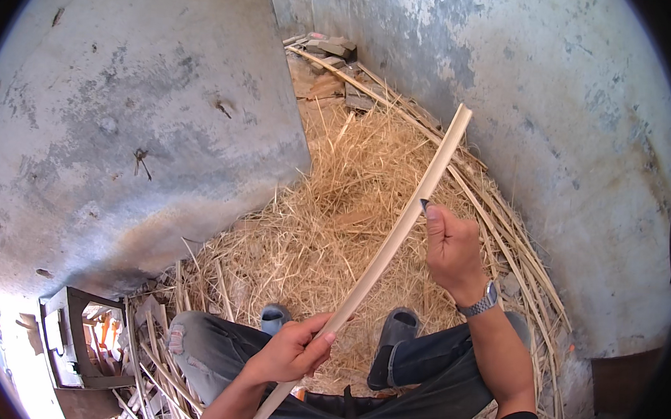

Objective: The person whittles and scrapes a strip of bamboo using a small knife.

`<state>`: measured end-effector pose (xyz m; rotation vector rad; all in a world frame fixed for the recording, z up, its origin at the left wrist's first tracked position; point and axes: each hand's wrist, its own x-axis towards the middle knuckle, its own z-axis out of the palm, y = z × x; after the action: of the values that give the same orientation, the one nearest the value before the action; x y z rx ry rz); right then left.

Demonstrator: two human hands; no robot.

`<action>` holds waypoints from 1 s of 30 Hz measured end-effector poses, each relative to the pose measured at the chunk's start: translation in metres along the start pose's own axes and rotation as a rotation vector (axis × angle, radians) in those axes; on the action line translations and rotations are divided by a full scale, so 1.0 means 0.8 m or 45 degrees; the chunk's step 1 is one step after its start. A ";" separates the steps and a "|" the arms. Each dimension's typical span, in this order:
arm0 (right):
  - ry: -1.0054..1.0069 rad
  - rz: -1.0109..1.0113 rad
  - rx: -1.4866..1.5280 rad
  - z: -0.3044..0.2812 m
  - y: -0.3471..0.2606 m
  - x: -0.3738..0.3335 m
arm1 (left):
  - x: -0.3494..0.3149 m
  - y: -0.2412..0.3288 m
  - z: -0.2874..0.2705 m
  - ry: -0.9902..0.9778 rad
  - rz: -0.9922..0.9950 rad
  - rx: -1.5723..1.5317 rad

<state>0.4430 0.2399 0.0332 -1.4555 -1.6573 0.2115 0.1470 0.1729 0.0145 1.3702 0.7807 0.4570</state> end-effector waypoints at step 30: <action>-0.026 -0.093 -0.210 0.007 0.018 0.021 | 0.009 -0.002 -0.002 0.052 -0.021 -0.069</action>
<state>0.4510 0.2611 0.0291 -1.5151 -1.7755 0.0497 0.1504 0.1785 0.0113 1.3070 0.8072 0.4913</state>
